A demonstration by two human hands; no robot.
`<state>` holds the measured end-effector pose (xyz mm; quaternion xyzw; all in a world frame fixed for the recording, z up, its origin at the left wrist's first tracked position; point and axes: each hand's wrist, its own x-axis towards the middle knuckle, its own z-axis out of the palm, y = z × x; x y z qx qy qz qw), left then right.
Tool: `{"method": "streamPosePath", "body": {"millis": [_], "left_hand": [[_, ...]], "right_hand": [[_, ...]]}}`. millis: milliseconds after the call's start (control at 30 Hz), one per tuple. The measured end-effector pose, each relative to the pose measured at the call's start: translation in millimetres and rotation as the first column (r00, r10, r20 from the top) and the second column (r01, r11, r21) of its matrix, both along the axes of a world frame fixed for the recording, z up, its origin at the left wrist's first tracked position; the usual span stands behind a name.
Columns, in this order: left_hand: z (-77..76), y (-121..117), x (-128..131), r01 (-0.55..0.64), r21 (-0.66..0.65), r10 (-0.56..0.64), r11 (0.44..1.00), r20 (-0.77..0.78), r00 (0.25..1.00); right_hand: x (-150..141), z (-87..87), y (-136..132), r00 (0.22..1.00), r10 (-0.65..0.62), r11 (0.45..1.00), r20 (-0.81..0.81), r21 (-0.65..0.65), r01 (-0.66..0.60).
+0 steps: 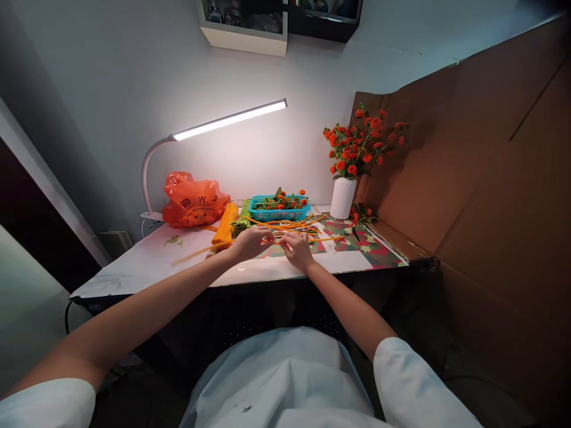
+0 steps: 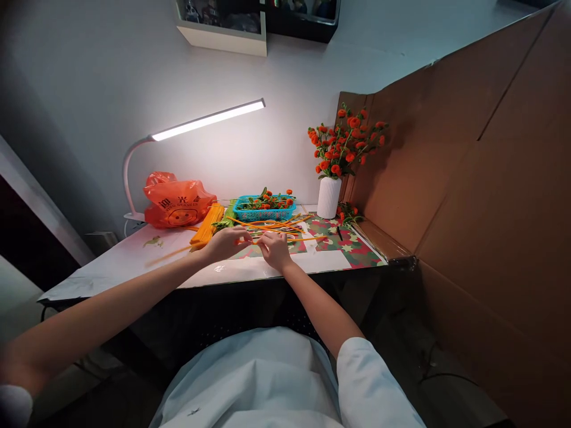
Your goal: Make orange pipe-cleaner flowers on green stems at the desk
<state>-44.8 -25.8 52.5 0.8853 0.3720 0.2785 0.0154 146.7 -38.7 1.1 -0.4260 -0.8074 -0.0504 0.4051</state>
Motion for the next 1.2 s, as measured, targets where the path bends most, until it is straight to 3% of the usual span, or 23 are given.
{"method": "streamPosePath", "body": {"millis": [67,133,333,467,633,733,767,833,867,900,967,1033,1100,1200], "left_hand": [[-8.5,-4.6,-1.0,0.057,0.242,-0.035,0.969,-0.096,0.995],[-13.9,-5.6,-2.1,0.097,0.353,-0.04,0.931,-0.165,0.986],[-13.7,-2.0,-3.5,0.122,0.493,0.019,0.862,-0.272,0.962],[-14.9,-3.2,-1.3,0.116,0.473,0.037,0.874,-0.302,0.952],[-16.9,-5.1,5.5,0.004,0.261,0.047,0.965,-0.189,0.981],[-10.6,1.6,7.1,-0.01,-0.054,0.006,0.999,-0.057,0.998],[-7.3,5.3,6.9,-0.002,-0.203,-0.003,0.979,-0.024,1.0],[-0.9,12.4,6.1,-0.001,-0.473,0.006,0.881,0.008,1.0],[1.5,14.8,5.9,-0.009,-0.535,0.02,0.845,0.014,1.0],[2.8,15.9,5.9,-0.019,-0.537,0.029,0.843,0.01,1.0],[1.9,13.8,6.9,-0.047,-0.37,0.042,0.928,-0.023,0.999],[-3.3,7.7,8.0,-0.069,-0.062,0.063,0.996,-0.093,0.994],[-9.9,1.4,8.0,-0.035,0.213,0.073,0.976,-0.177,0.981],[-15.7,-2.5,5.6,0.113,0.422,0.011,0.899,-0.281,0.96]], "right_hand": [[0.4,-0.3,2.2,0.996,0.023,0.996,-0.085,-0.079,-0.03],[1.2,-0.6,3.9,0.99,0.046,0.989,-0.137,-0.13,-0.064],[2.1,-1.7,5.5,0.978,0.081,0.978,-0.19,-0.173,-0.115],[1.4,-2.2,6.4,0.979,0.1,0.976,-0.177,-0.174,-0.131],[2.1,-0.6,4.1,0.988,0.08,0.984,-0.134,-0.145,-0.099],[2.0,0.7,0.9,0.999,0.038,0.997,-0.037,-0.058,-0.04],[1.5,0.9,0.0,1.0,0.018,1.0,0.002,-0.015,-0.018],[0.2,0.9,-1.2,0.998,-0.03,0.998,0.052,0.059,0.027],[-0.5,0.7,-1.3,0.997,-0.052,0.996,0.053,0.076,0.048],[-1.1,0.4,-0.9,0.997,-0.069,0.995,0.039,0.073,0.066],[-1.3,-0.4,0.9,0.997,-0.07,0.997,-0.016,0.013,0.07],[-0.1,-1.4,4.1,0.996,-0.034,0.996,-0.08,-0.082,0.027],[1.7,-2.5,8.1,0.99,0.012,0.984,-0.14,-0.175,-0.036],[4.0,-4.8,14.3,0.976,0.062,0.955,-0.21,-0.273,-0.119]]}}
